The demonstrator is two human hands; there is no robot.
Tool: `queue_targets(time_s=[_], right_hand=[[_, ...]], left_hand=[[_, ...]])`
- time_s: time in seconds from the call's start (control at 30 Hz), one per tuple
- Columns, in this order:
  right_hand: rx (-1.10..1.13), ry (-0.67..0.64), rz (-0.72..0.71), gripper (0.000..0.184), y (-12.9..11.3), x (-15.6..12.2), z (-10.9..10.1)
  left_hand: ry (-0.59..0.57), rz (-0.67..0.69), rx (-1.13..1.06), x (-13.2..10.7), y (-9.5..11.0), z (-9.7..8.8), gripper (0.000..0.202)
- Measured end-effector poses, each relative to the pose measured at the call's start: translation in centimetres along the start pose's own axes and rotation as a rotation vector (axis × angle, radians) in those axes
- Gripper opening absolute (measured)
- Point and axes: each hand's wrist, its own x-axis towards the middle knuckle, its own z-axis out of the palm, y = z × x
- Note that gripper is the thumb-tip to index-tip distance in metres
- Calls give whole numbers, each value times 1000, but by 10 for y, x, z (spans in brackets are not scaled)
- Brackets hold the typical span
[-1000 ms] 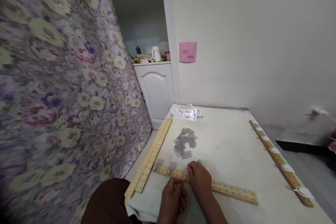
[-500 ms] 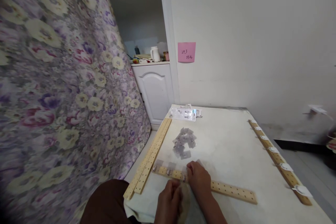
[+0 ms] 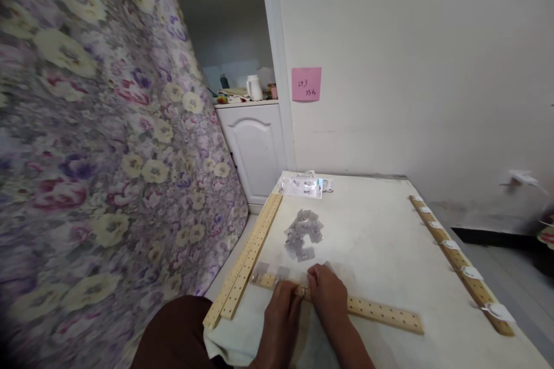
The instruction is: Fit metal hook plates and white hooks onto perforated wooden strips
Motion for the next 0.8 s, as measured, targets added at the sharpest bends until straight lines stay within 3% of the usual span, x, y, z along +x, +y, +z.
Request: queue_targets(time_s=[0.17, 0.37, 0.5, 0.8], right_hand=[[5, 5, 2, 19, 0, 0, 0], [-5, -1, -1, 20, -1, -1, -2], [-8, -10, 6, 20, -2, -1, -3], [-22, -4, -1, 21, -1, -1, -1]], left_hand=[[27, -6, -18, -7, 4, -3, 22], [-62, 56, -51, -21, -7, -2, 36], [-96, -22, -36, -25, -12, 0, 37], [-64, 44, 5, -26, -23, 8, 42]])
